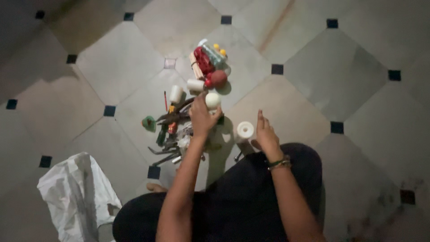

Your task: The person sits on the floor and assembles white plastic pipes and fittings. They connect several cylindrical pipe sections together and then use a wrench to tighten a small fitting onto the end of the assembled pipe.

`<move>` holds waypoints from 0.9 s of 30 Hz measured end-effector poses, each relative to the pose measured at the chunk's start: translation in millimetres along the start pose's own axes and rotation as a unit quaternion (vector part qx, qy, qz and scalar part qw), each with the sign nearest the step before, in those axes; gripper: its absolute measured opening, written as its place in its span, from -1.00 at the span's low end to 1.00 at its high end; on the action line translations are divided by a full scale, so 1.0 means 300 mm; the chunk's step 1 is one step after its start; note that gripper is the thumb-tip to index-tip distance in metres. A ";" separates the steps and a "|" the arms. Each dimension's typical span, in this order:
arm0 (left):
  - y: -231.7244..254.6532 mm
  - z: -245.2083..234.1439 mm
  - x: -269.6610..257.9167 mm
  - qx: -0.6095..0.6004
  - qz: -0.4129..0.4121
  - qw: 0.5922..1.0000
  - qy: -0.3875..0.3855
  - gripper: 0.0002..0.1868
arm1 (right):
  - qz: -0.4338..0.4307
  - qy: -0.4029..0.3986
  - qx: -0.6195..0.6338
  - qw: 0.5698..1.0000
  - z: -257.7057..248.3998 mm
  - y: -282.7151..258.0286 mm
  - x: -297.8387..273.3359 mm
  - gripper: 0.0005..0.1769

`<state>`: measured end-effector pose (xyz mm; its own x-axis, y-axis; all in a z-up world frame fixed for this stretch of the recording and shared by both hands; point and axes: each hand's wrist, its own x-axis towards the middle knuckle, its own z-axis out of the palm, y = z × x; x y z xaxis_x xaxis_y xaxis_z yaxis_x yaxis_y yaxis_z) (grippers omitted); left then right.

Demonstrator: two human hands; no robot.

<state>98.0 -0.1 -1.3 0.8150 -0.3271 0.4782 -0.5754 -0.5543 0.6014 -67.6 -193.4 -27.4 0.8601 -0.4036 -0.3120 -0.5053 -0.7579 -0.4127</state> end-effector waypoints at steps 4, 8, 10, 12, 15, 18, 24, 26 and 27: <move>0.040 -0.064 -0.021 -0.098 -0.010 0.995 -0.006 -0.36 | 0.036 0.030 0.009 0.999 -0.057 -0.041 -0.066 0.40; 0.012 -0.114 -0.111 -0.054 -0.003 0.994 -0.099 -0.31 | 0.030 0.049 0.005 0.998 -0.071 -0.048 -0.102 0.37; 0.002 -0.122 -0.160 -0.015 -0.041 0.978 -0.203 -0.27 | 0.038 0.037 0.009 0.999 -0.085 -0.060 -0.098 0.38; 0.006 -0.108 -0.202 -0.008 -0.071 0.973 -0.221 -0.29 | 0.030 0.034 0.004 0.999 -0.087 -0.070 -0.107 0.41; 0.014 -0.069 -0.227 0.068 -0.010 0.978 -0.198 -0.24 | 0.045 0.012 0.003 0.999 -0.091 -0.085 -0.103 0.36; 0.029 -0.018 -0.219 0.116 -0.005 0.978 -0.176 -0.24 | 0.049 -0.007 0.001 0.999 -0.089 -0.082 -0.081 0.32; -0.083 0.066 -0.194 0.184 0.057 0.975 -0.114 -0.22 | -0.014 0.072 -0.011 0.997 0.043 0.023 0.033 0.16; -0.148 0.077 -0.159 0.213 0.085 0.967 -0.112 -0.31 | -0.040 0.113 -0.036 0.992 0.073 0.048 0.054 0.08; -0.173 0.082 -0.128 0.237 0.091 0.959 -0.127 -0.35 | -0.055 0.135 -0.049 0.988 0.070 0.044 0.061 0.04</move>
<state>98.2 22.4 -66.8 0.7294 -0.5935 0.3400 -0.6628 -0.7363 0.1366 -60.0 -200.0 -56.3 0.9034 -0.4281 -0.0250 -0.4100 -0.8451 -0.3430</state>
